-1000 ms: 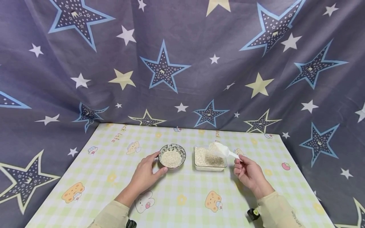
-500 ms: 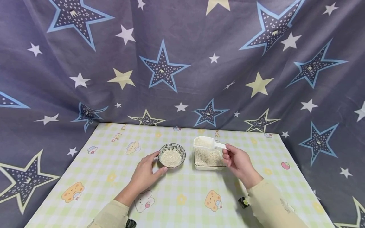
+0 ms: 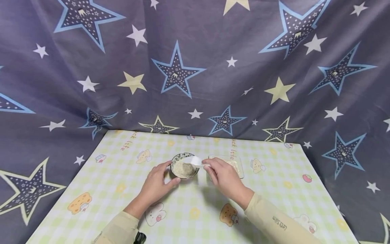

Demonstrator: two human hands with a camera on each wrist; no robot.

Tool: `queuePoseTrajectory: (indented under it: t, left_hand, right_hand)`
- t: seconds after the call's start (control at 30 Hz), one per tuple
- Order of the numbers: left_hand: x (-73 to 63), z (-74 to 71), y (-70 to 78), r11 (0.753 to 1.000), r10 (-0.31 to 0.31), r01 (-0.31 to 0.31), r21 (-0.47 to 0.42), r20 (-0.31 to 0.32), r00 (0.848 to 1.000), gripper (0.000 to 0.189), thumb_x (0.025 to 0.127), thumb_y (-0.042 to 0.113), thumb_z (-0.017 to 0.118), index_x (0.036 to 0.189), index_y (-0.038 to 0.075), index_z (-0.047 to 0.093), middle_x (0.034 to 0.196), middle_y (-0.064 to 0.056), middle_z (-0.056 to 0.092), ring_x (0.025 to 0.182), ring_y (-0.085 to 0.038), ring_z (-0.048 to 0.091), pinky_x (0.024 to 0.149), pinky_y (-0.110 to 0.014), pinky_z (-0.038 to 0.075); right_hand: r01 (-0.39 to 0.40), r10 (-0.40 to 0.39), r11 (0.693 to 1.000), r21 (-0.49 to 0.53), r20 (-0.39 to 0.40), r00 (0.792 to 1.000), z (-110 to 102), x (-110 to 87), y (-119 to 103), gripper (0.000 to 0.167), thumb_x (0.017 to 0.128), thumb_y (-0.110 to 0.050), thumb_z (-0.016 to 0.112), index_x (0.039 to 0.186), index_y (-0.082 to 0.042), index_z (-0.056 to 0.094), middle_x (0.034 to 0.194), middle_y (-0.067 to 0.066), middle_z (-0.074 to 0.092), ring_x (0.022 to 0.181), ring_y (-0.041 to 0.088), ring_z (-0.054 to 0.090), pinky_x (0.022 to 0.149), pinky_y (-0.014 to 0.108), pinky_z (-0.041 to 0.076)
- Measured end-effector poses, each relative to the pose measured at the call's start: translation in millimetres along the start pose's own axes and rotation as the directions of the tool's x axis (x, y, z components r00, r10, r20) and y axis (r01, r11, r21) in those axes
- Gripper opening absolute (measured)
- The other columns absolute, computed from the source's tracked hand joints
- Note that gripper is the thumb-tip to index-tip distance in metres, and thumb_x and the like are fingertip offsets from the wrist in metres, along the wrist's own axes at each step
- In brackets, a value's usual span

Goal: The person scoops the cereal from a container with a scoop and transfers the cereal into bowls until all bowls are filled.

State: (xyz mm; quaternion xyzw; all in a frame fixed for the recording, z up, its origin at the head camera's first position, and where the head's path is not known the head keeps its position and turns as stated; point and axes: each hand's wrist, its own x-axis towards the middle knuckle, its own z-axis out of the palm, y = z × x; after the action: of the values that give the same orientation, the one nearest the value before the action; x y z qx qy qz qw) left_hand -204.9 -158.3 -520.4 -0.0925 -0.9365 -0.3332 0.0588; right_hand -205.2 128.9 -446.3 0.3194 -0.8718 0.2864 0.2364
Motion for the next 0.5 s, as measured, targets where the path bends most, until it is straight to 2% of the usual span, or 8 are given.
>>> queuePoseTrajectory:
  t: [0.1,0.17,0.2,0.23,0.33,0.37,0.43,0.5]
  left_hand:
    - [4.9,0.4,2.1,1.000,0.023,-0.023,0.006,0.001,1.000,0.095,0.089,0.050,0.085,0.162,0.006,0.043,0.163,-0.021,0.050,0.149,-0.045,0.048,0.125,-0.063,0.039]
    - [10.1,0.7,5.0,0.999,0.044,-0.044,0.009,0.015,0.999,0.101,0.086,0.051,0.088,0.163,0.005,0.041,0.166,-0.021,0.047,0.152,-0.045,0.045,0.126,-0.063,0.038]
    - [13.5,1.1,6.8,0.998,0.055,-0.055,0.012,0.023,0.998,0.105,0.084,0.052,0.090,0.164,0.005,0.040,0.167,-0.020,0.045,0.153,-0.045,0.045,0.127,-0.063,0.037]
    - [17.1,1.4,8.8,0.998,0.068,-0.068,0.016,0.032,0.997,0.108,0.082,0.052,0.091,0.164,0.005,0.039,0.168,-0.020,0.044,0.153,-0.045,0.044,0.127,-0.063,0.037]
    - [28.1,2.0,14.6,0.994,0.103,-0.105,0.031,0.068,0.992,0.116,0.077,0.055,0.094,0.165,0.006,0.037,0.171,-0.018,0.040,0.156,-0.044,0.041,0.129,-0.064,0.034]
    - [31.3,2.4,16.0,0.992,0.113,-0.117,0.040,0.079,0.990,0.118,0.075,0.056,0.094,0.165,0.007,0.037,0.172,-0.017,0.039,0.156,-0.044,0.040,0.129,-0.064,0.034]
    - [36.8,2.5,18.5,0.989,0.131,-0.138,0.060,0.103,0.986,0.121,0.073,0.059,0.094,0.166,0.007,0.036,0.172,-0.018,0.038,0.157,-0.044,0.040,0.129,-0.064,0.033]
    - [40.7,2.8,19.5,0.986,0.139,-0.150,0.079,0.126,0.982,0.124,0.072,0.062,0.094,0.166,0.007,0.035,0.173,-0.018,0.036,0.158,-0.043,0.038,0.130,-0.064,0.031]
  right_hand:
    - [-0.009,0.010,1.000,0.015,-0.060,0.998,-9,-3.2,0,0.020,0.102,-0.010,0.070,0.121,-0.007,0.075,0.105,0.008,0.079,0.087,0.018,0.073,0.079,0.038,0.065]
    - [-0.201,0.214,0.963,0.181,-0.055,0.975,-17,-4.0,5,0.020,0.104,-0.010,0.067,0.121,-0.004,0.076,0.098,0.008,0.078,0.080,0.015,0.070,0.072,0.033,0.063]
    - [-0.324,0.349,0.895,0.306,-0.028,0.937,-22,-3.8,9,0.021,0.106,-0.011,0.065,0.122,-0.002,0.075,0.094,0.005,0.077,0.075,0.012,0.067,0.067,0.029,0.061]
    - [-0.439,0.481,0.789,0.430,0.013,0.877,-28,-4.0,13,0.023,0.107,-0.012,0.063,0.124,0.000,0.074,0.090,0.003,0.076,0.072,0.009,0.063,0.064,0.025,0.058]
    - [-0.597,0.735,0.376,0.709,0.165,0.658,-47,-8.1,31,0.028,0.110,-0.013,0.057,0.128,0.005,0.067,0.080,-0.005,0.069,0.066,0.004,0.056,0.058,0.017,0.050]
    - [-0.604,0.772,0.264,0.752,0.210,0.600,-54,-10.9,37,0.028,0.111,-0.014,0.055,0.129,0.006,0.066,0.079,-0.007,0.067,0.066,0.004,0.055,0.058,0.016,0.049]
    - [-0.599,0.805,0.136,0.789,0.264,0.531,-67,-19.6,49,0.026,0.113,-0.017,0.052,0.127,0.001,0.065,0.079,-0.009,0.066,0.068,0.003,0.056,0.060,0.015,0.050]
    - [-0.593,0.819,0.075,0.802,0.289,0.495,-77,-30.2,60,0.022,0.115,-0.019,0.049,0.121,-0.005,0.065,0.079,-0.009,0.066,0.068,0.003,0.055,0.059,0.015,0.049]
